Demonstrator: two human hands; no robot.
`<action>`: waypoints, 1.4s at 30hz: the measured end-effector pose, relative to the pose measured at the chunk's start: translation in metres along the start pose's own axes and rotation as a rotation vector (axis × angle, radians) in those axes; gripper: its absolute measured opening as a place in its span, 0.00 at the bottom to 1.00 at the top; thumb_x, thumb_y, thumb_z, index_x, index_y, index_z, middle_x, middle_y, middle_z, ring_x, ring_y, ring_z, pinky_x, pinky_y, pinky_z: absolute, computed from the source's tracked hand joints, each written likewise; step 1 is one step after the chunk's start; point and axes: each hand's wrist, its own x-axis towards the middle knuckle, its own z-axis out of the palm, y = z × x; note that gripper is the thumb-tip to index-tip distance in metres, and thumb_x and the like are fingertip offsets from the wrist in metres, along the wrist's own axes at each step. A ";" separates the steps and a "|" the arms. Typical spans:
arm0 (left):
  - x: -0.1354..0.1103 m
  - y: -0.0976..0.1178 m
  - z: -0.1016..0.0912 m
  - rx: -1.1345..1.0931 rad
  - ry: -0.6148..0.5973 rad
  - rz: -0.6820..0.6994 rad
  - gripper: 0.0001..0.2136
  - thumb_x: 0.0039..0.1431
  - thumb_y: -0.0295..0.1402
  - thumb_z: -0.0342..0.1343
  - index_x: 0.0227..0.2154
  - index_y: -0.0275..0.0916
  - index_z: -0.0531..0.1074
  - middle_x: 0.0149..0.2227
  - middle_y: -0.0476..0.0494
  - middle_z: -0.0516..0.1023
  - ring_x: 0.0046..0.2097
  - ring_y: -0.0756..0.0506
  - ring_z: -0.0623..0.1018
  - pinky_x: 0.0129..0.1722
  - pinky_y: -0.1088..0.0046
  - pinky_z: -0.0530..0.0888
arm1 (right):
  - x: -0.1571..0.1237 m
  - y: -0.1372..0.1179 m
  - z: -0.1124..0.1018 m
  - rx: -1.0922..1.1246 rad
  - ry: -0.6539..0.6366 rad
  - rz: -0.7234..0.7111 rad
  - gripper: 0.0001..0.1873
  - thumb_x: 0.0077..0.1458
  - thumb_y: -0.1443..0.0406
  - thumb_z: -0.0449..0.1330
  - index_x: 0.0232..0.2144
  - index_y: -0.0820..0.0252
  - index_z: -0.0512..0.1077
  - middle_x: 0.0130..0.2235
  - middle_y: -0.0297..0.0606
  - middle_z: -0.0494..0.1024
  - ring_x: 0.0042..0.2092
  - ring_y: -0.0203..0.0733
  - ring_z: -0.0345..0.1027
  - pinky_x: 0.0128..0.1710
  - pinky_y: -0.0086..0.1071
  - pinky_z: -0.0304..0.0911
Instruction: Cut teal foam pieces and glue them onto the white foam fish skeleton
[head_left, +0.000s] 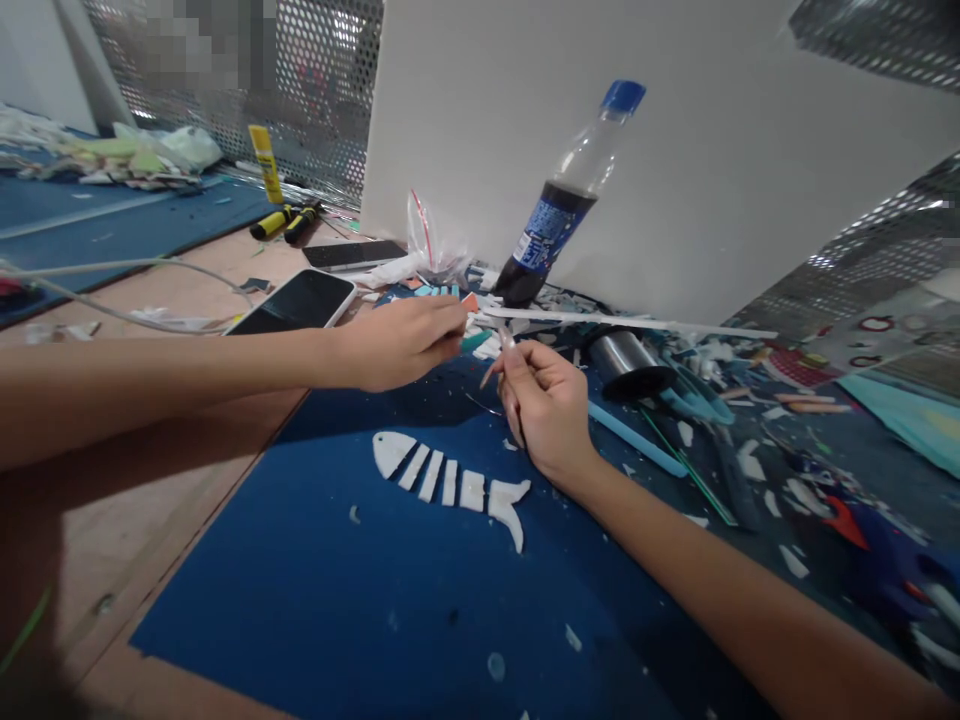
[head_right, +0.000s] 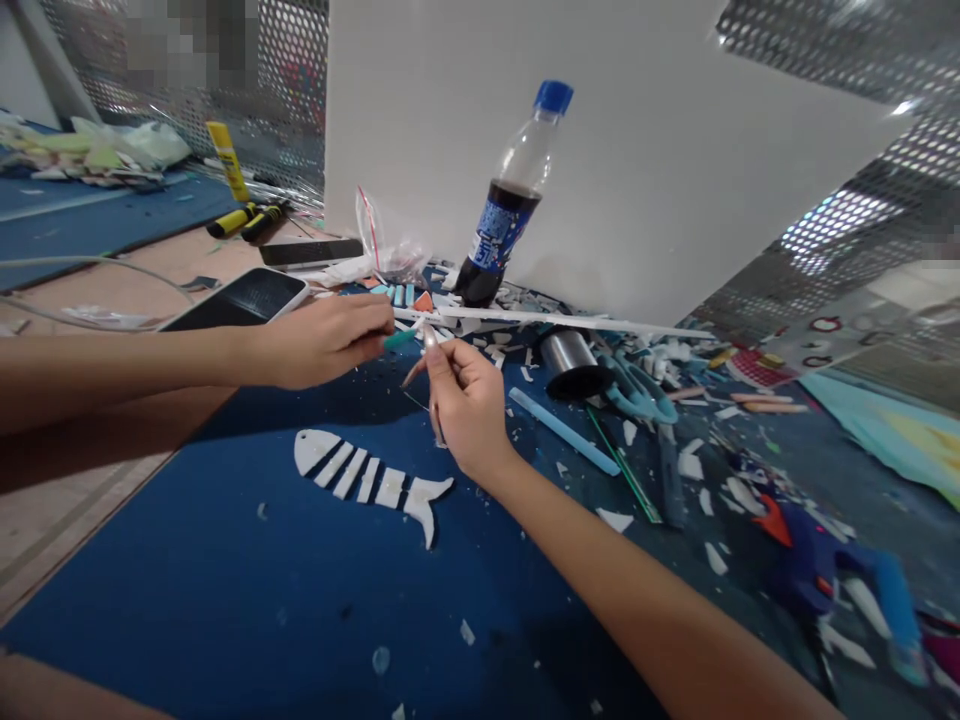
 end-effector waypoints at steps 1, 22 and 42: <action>0.001 -0.004 -0.001 0.056 -0.067 0.043 0.08 0.60 0.28 0.44 0.27 0.35 0.64 0.29 0.43 0.69 0.32 0.49 0.68 0.31 0.73 0.63 | 0.001 0.001 0.000 0.022 0.004 0.009 0.14 0.56 0.58 0.55 0.23 0.60 0.66 0.11 0.24 0.59 0.11 0.27 0.51 0.10 0.24 0.45; -0.004 -0.014 0.013 0.410 -0.258 0.448 0.07 0.59 0.28 0.48 0.34 0.39 0.71 0.38 0.44 0.77 0.40 0.45 0.70 0.35 0.69 0.59 | 0.007 0.005 -0.001 0.168 0.025 0.101 0.09 0.54 0.60 0.58 0.27 0.60 0.69 0.14 0.24 0.63 0.12 0.27 0.54 0.10 0.22 0.52; 0.001 -0.021 0.008 0.247 -0.270 0.237 0.10 0.60 0.28 0.43 0.31 0.35 0.70 0.33 0.43 0.74 0.36 0.47 0.70 0.33 0.72 0.62 | 0.012 0.009 -0.003 0.259 0.102 0.152 0.12 0.52 0.59 0.59 0.24 0.60 0.67 0.13 0.24 0.61 0.12 0.26 0.51 0.10 0.24 0.45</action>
